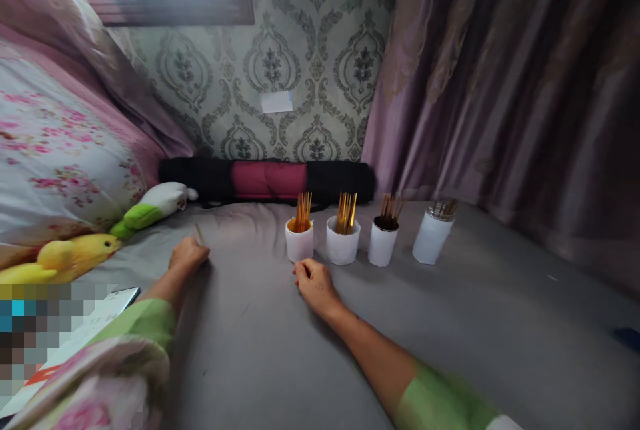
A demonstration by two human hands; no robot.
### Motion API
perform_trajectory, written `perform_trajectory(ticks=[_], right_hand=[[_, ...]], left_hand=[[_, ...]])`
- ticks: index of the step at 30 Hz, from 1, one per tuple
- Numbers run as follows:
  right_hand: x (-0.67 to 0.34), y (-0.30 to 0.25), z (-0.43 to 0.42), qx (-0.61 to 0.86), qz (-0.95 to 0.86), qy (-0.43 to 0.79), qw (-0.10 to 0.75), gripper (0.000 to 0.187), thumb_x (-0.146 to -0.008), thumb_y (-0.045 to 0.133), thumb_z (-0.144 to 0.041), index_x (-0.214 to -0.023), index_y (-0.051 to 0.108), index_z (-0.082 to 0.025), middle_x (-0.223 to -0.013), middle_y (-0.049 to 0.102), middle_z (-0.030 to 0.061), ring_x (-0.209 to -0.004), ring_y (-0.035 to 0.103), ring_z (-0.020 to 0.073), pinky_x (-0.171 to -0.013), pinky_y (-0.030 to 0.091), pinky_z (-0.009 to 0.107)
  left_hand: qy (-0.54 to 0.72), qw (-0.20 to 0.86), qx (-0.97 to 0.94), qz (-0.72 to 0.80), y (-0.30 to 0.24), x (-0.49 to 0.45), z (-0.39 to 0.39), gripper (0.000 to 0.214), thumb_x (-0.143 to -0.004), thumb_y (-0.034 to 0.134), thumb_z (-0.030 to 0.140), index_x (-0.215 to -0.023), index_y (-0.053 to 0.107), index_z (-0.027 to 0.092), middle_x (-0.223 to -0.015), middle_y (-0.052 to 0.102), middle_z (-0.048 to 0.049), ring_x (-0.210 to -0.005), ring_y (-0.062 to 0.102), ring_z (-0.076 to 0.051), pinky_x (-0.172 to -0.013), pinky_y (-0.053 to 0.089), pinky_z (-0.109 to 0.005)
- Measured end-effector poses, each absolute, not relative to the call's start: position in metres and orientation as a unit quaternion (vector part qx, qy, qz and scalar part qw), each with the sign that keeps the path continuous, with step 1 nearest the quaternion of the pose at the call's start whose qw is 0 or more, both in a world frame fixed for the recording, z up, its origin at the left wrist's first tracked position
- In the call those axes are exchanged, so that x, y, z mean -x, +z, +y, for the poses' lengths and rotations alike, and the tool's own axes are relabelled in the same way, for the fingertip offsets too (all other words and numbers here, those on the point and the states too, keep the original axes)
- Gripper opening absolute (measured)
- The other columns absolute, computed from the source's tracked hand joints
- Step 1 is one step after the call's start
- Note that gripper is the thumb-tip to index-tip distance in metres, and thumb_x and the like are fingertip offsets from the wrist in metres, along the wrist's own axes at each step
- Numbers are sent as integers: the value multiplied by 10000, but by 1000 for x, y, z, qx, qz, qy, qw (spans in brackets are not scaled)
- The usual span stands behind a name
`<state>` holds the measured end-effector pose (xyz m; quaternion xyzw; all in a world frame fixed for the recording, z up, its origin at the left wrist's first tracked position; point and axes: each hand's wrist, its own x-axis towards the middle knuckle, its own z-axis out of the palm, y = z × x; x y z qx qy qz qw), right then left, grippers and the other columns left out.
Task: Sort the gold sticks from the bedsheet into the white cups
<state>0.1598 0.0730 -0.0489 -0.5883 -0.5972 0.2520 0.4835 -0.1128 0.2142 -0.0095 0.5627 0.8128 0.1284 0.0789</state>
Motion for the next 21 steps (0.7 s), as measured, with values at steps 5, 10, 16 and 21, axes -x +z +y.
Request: perform_trajectory(ticks=[5,10,16,21], right_hand=[[-160,-49,73,587,-598,256,482,308,-853,396,-336,-759,629,-157,-562,591,0,-509,510,89,-495,345,181],[-160,-48,73,593,-597,256,476,310,-856,394,-328,-756,628,-150,-561,593,6,-508,512,91,-487,344,181],[-160,-48,73,590,-602,249,477,309,-857,390,-326,-751,628,-159,-574,595,3,-516,511,90,-490,341,181],[-161,-49,73,589,-603,247,478,305,-855,397,-326,-749,630,-160,-570,595,0,-529,517,94,-508,350,184]], left_hand=[[101,81,-546,828,-7,110,212,244,-642,498,188,-840,615,106,-897,642,-181,-893,606,-308,-622,480,-315],[104,78,-549,826,-5,108,209,247,-649,505,185,-844,620,85,-908,640,-198,-904,601,-323,-626,486,-329],[117,72,-538,831,-5,108,210,232,-646,525,184,-836,623,93,-920,636,-202,-899,601,-335,-624,496,-351],[130,65,-537,831,-8,109,212,213,-638,549,205,-810,625,106,-915,631,-198,-884,601,-339,-619,494,-358]])
